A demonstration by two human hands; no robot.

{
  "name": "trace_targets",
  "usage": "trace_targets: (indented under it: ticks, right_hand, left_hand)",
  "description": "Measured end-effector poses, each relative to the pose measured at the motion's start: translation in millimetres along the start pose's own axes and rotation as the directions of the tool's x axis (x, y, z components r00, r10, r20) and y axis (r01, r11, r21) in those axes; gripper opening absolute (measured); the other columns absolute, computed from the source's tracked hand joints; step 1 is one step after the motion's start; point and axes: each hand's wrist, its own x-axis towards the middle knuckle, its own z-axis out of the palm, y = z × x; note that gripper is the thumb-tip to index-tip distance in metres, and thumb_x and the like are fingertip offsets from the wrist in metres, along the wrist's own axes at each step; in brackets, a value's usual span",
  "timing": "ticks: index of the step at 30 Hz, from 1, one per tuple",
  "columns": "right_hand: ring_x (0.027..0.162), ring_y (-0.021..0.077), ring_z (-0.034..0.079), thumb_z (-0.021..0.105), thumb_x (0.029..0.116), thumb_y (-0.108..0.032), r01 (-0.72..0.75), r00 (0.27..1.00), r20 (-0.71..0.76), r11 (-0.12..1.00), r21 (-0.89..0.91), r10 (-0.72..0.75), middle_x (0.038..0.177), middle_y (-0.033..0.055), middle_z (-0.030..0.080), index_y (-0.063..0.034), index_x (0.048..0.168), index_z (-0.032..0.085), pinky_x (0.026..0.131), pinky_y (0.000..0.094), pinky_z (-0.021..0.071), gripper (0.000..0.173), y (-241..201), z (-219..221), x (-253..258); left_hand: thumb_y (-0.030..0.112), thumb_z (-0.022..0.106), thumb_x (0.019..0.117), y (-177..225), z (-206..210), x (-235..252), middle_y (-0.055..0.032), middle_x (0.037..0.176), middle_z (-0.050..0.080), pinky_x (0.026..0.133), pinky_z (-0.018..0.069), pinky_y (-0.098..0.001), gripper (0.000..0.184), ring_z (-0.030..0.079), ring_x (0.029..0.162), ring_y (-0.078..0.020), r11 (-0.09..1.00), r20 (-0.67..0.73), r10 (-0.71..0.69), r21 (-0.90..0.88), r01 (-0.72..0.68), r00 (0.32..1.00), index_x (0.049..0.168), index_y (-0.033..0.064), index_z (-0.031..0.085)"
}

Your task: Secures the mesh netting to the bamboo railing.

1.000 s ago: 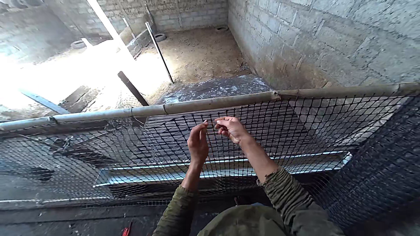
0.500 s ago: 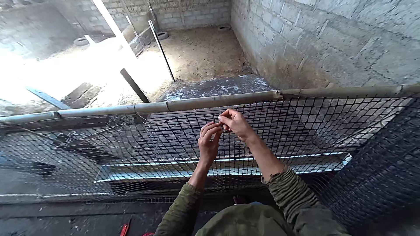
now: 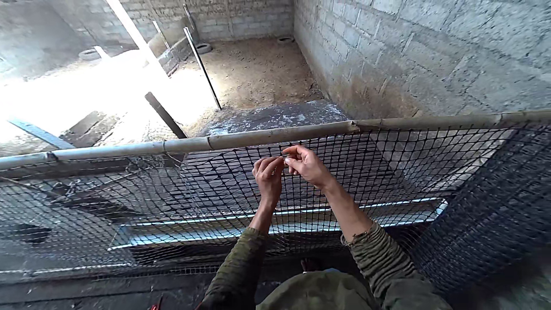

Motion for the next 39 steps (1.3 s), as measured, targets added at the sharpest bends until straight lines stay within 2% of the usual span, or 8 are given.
trace_targets:
  ticks: [6, 9, 17, 21, 25, 28, 32, 39]
  right_hand:
    - [0.095, 0.0196, 0.071, 0.058, 0.101, -0.016, 0.139, 0.987, -0.014, 0.878, -0.459, -0.163, 0.107, 0.0143, 0.073, 0.0003, 0.118, 0.07, 0.089, 0.0351, 0.0572, 0.026, -10.5, 27.5, -18.8]
    - [0.09, 0.0221, 0.072, 0.06, 0.0978, -0.014, 0.267, 0.935, -0.064, 0.813, -0.518, -0.348, 0.104, 0.017, 0.074, 0.0018, 0.11, 0.075, 0.085, 0.0337, 0.0587, 0.025, -1.0, 50.0, -27.2]
    - [0.084, 0.0213, 0.073, 0.06, 0.0978, -0.012, 0.407, 0.875, -0.019, 0.756, -0.513, -0.484, 0.103, 0.0171, 0.074, 0.0027, 0.111, 0.073, 0.079, 0.0325, 0.0607, 0.024, 33.9, 57.1, -25.3]
    - [0.08, 0.0148, 0.074, 0.057, 0.0975, -0.007, 0.443, 0.834, -0.151, 0.808, -0.388, -0.53, 0.097, 0.0132, 0.076, 0.0056, 0.113, 0.071, 0.075, 0.0287, 0.0618, 0.025, 57.6, 67.7, -32.4]
    - [0.077, 0.0133, 0.067, 0.057, 0.0945, -0.007, 0.19, 0.883, -0.428, 0.98, -0.053, -0.194, 0.097, 0.0127, 0.068, 0.0073, 0.118, 0.053, 0.068, 0.0292, 0.0583, 0.028, 81.9, 74.3, -32.4]
    - [0.096, 0.0174, 0.071, 0.06, 0.0985, -0.007, 0.217, 0.878, -0.436, 0.976, -0.006, -0.198, 0.121, 0.0195, 0.067, 0.0097, 0.137, 0.051, 0.082, 0.0305, 0.0612, 0.043, 86.7, 75.4, -14.6]
    - [0.103, 0.0158, 0.071, 0.062, 0.1001, -0.007, 0.401, 0.769, -0.467, 0.898, -0.181, -0.437, 0.116, 0.0169, 0.072, 0.005, 0.118, 0.072, 0.092, 0.0268, 0.0588, 0.024, 87.4, 80.8, 7.0]
    - [0.11, 0.0183, 0.071, 0.055, 0.1037, -0.005, 0.458, 0.79, -0.445, 0.889, -0.03, -0.422, 0.121, 0.0206, 0.072, 0.0115, 0.12, 0.067, 0.099, 0.0316, 0.0579, 0.026, 94.0, 101.9, 14.2]
  left_hand:
    - [0.005, 0.066, 0.0882, 16.1, -0.6, 1.7, -0.0139, 0.099, 0.076, 0.09, 0.0536, -0.0433, 0.015, 0.07, 0.097, -0.0255, 0.996, 0.036, -0.08, -0.026, 0.081, 0.996, 0.091, 0.0018, 0.08]
    - [0.001, 0.061, 0.0885, 22.2, -7.4, 6.0, -0.0141, 0.101, 0.076, 0.088, 0.057, -0.0341, 0.018, 0.072, 0.093, -0.0175, 0.954, 0.138, -0.216, -0.181, 0.239, 0.967, 0.095, -0.0037, 0.077]
    - [0.012, 0.026, 0.1024, 13.4, -40.3, 29.4, -0.0098, 0.103, 0.073, 0.09, 0.0566, -0.0329, 0.044, 0.07, 0.095, -0.0148, 0.419, 0.556, -0.493, -0.522, 0.743, 0.669, 0.12, -0.0053, 0.062]
    - [0.006, 0.056, 0.1031, 21.6, -42.0, 38.7, -0.0112, 0.096, 0.072, 0.082, 0.0588, -0.0313, 0.016, 0.07, 0.086, -0.0158, 0.36, 0.54, -0.588, -0.492, 0.792, 0.603, 0.11, -0.0045, 0.066]
    - [0.0, 0.054, 0.1034, 24.8, -46.1, 43.7, -0.0132, 0.099, 0.072, 0.085, 0.0595, -0.0305, 0.015, 0.071, 0.088, -0.0172, 0.3, 0.533, -0.63, -0.503, 0.81, 0.565, 0.11, -0.0065, 0.065]
    - [0.001, 0.054, 0.1036, 24.7, -47.2, 43.9, -0.0138, 0.099, 0.072, 0.085, 0.0594, -0.0305, 0.015, 0.071, 0.088, -0.0172, 0.301, 0.54, -0.626, -0.498, 0.813, 0.563, 0.11, -0.0069, 0.065]
    - [0.003, 0.057, 0.103, 26.0, -53.1, 49.4, -0.0129, 0.093, 0.073, 0.082, 0.0604, -0.0317, 0.016, 0.071, 0.083, -0.0167, 0.427, 0.525, -0.624, -0.392, 0.815, 0.579, 0.111, -0.0074, 0.066]
    - [0.025, 0.062, 0.1036, 35.8, -76.0, 81.3, -0.0036, 0.084, 0.071, 0.071, 0.053, -0.0348, 0.022, 0.064, 0.071, -0.0118, 0.841, 0.512, -0.54, 0.313, 0.441, 0.667, 0.111, 0.0086, 0.075]
